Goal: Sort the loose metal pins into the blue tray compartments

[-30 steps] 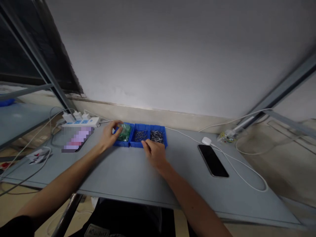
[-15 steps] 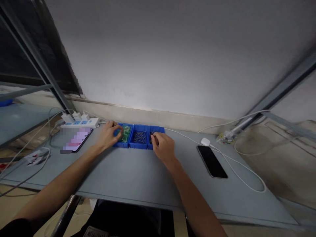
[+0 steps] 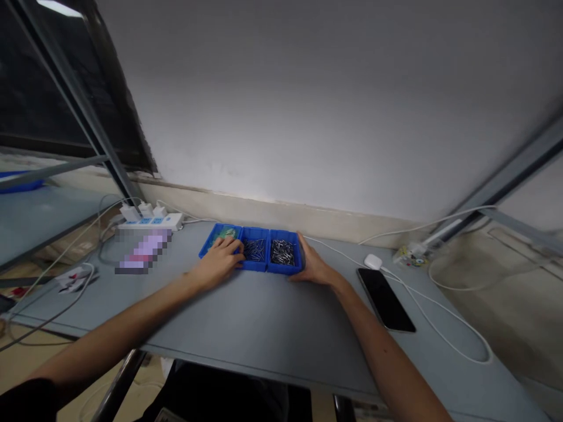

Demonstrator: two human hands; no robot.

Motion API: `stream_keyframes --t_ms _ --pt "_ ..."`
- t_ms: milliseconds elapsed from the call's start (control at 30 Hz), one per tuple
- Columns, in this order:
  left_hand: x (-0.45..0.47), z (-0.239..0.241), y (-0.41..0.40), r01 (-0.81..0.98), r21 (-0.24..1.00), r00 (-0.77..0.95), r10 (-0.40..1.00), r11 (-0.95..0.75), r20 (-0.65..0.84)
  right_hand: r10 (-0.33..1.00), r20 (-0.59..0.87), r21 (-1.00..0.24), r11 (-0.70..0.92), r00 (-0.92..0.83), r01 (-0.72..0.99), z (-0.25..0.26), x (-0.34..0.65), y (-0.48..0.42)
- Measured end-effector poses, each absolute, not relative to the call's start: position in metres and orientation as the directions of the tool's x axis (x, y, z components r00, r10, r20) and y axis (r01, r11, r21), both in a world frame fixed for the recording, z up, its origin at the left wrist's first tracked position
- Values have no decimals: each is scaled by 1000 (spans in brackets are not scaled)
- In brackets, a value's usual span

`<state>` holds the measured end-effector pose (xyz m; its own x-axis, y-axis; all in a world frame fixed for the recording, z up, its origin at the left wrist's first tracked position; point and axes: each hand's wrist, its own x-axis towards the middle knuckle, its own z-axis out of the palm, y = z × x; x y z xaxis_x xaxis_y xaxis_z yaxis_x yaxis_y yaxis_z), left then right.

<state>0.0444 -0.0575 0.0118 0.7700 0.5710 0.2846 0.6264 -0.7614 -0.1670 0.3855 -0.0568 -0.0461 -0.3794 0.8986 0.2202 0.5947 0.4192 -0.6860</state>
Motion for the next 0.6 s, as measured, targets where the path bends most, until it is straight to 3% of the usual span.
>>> stream_keyframes --t_ms 233,400,500,600 --pt "44 15 -64 575 -82 798 536 -814 276 893 169 -766 385 -417 514 -40 387 -54" --pt "43 13 -91 540 -33 811 509 -841 286 891 152 -720 396 -427 570 -37 391 -97" --pt "36 11 -121 500 64 816 494 -864 300 888 160 -662 420 -431 620 -37 388 -134" --pt "20 6 -145 477 268 784 543 -837 300 878 150 -633 438 -455 638 -34 385 -164"
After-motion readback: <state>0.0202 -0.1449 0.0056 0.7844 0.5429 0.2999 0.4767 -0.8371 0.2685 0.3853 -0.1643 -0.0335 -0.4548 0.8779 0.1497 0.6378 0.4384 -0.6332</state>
